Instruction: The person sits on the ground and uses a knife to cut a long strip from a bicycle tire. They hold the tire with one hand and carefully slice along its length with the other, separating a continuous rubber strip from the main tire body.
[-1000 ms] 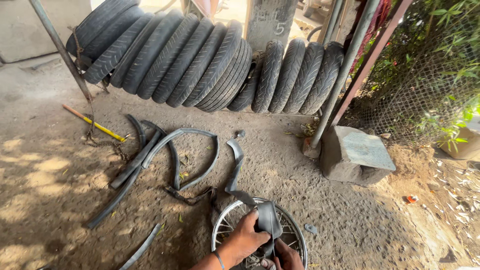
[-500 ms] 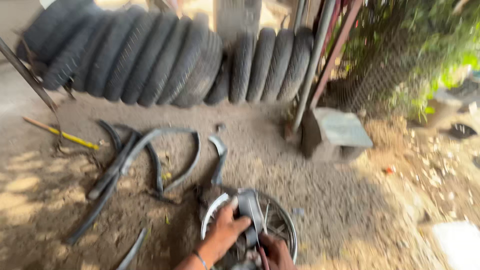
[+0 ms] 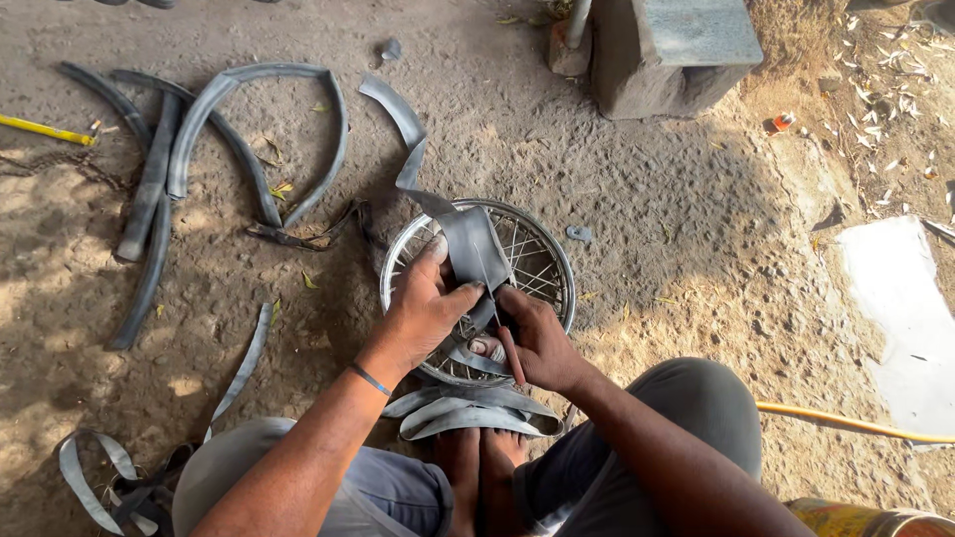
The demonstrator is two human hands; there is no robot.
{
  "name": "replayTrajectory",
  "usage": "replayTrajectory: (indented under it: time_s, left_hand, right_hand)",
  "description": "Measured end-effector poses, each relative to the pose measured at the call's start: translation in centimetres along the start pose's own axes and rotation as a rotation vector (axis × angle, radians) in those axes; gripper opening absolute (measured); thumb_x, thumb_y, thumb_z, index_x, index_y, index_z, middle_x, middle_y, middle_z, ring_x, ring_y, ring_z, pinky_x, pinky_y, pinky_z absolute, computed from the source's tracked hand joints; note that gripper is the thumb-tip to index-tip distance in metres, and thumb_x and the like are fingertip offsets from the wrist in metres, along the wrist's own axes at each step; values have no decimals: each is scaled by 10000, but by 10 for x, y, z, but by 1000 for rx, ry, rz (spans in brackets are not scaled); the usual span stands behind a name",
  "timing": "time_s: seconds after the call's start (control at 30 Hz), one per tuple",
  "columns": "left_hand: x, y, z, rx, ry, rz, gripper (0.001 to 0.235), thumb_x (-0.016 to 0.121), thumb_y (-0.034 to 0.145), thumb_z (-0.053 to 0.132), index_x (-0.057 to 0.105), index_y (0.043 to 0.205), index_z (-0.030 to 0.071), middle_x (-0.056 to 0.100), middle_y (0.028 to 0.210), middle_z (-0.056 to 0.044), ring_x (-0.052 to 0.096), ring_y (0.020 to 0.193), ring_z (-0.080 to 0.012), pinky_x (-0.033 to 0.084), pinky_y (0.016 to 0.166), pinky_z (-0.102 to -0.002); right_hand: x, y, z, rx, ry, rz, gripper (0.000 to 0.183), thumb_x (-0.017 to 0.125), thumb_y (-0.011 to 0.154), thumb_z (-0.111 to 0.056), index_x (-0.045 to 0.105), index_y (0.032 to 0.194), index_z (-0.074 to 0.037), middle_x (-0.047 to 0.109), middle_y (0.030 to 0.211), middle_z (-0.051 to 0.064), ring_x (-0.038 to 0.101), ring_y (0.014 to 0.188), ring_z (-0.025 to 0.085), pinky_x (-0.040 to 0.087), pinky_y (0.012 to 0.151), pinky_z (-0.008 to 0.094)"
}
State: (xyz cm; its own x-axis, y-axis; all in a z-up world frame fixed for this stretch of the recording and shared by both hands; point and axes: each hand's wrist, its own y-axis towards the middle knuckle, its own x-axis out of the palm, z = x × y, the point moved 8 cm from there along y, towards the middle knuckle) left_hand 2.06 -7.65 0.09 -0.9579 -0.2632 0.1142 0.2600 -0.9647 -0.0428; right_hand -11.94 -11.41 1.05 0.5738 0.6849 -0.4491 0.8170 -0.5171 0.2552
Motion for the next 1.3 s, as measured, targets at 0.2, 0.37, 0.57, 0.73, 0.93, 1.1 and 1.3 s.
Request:
replayTrajectory:
  time_s: [0.2,0.37,0.57,0.73,0.93,1.1,1.3]
  left_hand:
    - [7,-3,7,1,-158,-30,503,658,879,22,495,1354,15,665,1164,-84,627,1054,-116,542,922,-296]
    - [2,-5,4,-9,-38,-14,498,676,861,16,518,1333,23,672,1147,-69,635,1038,-109,548,901,-285]
    - [-8,-3,2,-34,-240,-5,393,665,897,18,625,1286,-25,706,1095,-59,645,960,-110,562,860,-287]
    - [-4,-1,3,2,-151,34,473,678,850,11,587,1314,23,692,1105,-37,632,974,-88,541,859,-266]
    - [5,0,15,57,-114,41,476,663,833,33,576,1300,-2,679,1101,-49,625,994,-98,539,878,-262]
    - [1,-4,14,19,170,119,457,666,815,86,592,1242,-62,674,958,-109,596,861,-142,536,749,-306]
    - [17,-1,19,227,23,45,442,653,801,90,585,1213,-53,682,1011,-78,611,903,-126,532,810,-285]
  right_hand:
    - [4,-7,12,132,97,-6,315,727,954,-283,627,1010,10,645,820,89,601,742,142,534,667,320]
    - [3,-5,8,40,51,-9,440,834,862,-361,626,971,11,660,797,102,639,726,161,526,636,344]
    - [7,-3,0,47,-7,-29,442,819,866,-402,638,908,-1,629,727,92,629,632,180,498,597,352]
    - [1,3,-9,-55,25,3,458,826,846,-349,639,981,47,642,785,122,616,693,208,507,625,365]
    - [3,-3,2,23,134,-7,368,782,895,-262,650,1027,56,681,844,107,638,736,150,538,669,339]
    - [8,-6,29,154,197,-14,297,773,896,-210,642,949,51,622,737,109,538,680,135,489,601,338]
    - [2,-5,45,150,254,-10,348,753,834,-182,611,1083,16,695,842,65,624,754,105,537,651,280]
